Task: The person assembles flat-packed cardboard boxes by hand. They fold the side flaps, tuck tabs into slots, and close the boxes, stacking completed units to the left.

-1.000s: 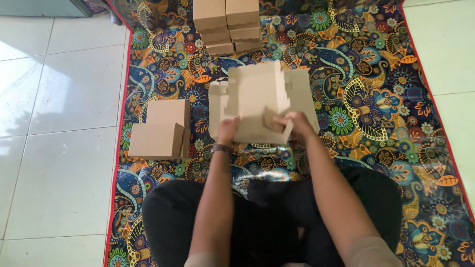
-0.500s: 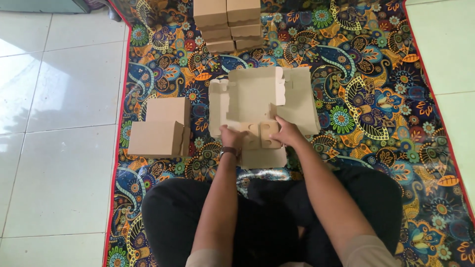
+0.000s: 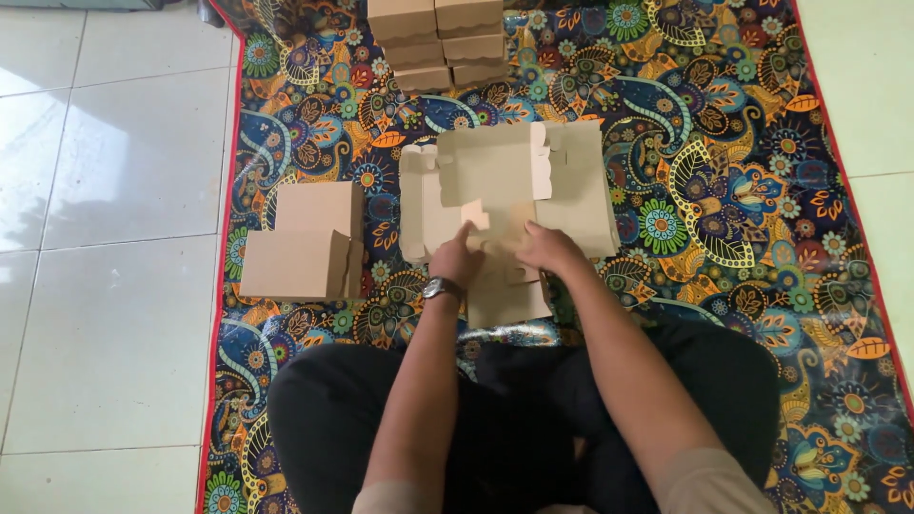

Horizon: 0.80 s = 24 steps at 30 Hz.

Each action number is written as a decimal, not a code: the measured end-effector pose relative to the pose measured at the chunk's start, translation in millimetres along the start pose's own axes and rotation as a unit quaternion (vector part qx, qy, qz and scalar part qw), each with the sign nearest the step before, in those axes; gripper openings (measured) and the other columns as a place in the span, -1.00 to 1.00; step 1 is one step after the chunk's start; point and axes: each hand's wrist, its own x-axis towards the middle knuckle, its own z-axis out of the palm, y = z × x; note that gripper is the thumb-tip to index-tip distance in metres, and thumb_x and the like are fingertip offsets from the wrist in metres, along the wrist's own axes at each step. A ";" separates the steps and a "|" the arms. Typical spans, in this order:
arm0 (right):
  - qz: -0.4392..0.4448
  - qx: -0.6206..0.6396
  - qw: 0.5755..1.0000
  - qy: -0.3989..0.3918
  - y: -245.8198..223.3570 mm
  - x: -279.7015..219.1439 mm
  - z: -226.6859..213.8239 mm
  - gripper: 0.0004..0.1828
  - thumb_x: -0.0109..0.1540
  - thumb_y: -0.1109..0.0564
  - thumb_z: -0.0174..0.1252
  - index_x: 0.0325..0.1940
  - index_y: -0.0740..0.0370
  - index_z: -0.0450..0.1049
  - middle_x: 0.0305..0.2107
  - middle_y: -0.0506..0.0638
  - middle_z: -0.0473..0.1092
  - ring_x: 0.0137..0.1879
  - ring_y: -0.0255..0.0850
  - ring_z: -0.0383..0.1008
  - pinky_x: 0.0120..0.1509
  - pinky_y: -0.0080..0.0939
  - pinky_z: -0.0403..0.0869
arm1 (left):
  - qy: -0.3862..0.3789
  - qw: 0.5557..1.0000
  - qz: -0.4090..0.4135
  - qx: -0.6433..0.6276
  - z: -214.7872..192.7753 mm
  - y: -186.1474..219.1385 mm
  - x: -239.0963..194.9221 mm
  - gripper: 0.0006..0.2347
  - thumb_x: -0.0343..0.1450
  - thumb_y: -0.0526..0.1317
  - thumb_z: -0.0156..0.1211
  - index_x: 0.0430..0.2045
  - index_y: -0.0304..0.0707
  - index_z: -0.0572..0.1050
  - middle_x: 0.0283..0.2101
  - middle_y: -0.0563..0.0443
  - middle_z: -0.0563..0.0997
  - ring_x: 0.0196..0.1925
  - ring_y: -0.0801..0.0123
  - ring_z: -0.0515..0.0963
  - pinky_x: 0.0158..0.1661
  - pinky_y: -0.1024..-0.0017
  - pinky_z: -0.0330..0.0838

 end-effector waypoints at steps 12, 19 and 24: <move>0.044 0.116 0.992 0.028 -21.2 -42.4 -16.6 -0.28 0.19 -0.21 0.03 0.48 -0.24 0.26 0.21 0.24 0.42 0.12 0.13 0.56 0.15 -0.02 0.58 | -0.048 0.997 -0.021 0.053 30.3 -39.3 59.1 -0.53 0.46 0.11 -0.07 0.33 0.32 0.32 0.08 -0.05 0.65 0.23 0.13 0.56 0.19 0.14 0.47; -0.007 0.158 0.986 0.050 5.9 -29.3 -19.1 -0.22 0.20 -0.15 0.25 0.49 -0.02 0.23 0.36 0.15 0.27 0.47 0.08 0.24 0.52 0.05 0.32 | -0.050 0.984 0.038 -0.167 6.0 -37.4 23.0 -0.70 0.40 -0.07 0.01 -0.15 -0.08 0.65 -0.33 -0.30 0.70 -0.28 -0.09 0.72 -0.10 0.07 0.64; 0.014 0.118 0.989 -0.089 51.8 3.7 2.7 -0.32 0.28 -0.18 0.14 0.43 0.11 0.29 -0.60 0.28 0.50 -0.65 -0.01 0.50 -0.64 -0.17 0.49 | -0.108 0.987 0.025 0.117 -18.4 -30.9 1.8 -0.64 0.31 -0.03 0.21 -0.18 -0.31 0.65 -0.16 -0.29 0.70 0.02 -0.06 0.67 0.04 0.13 0.61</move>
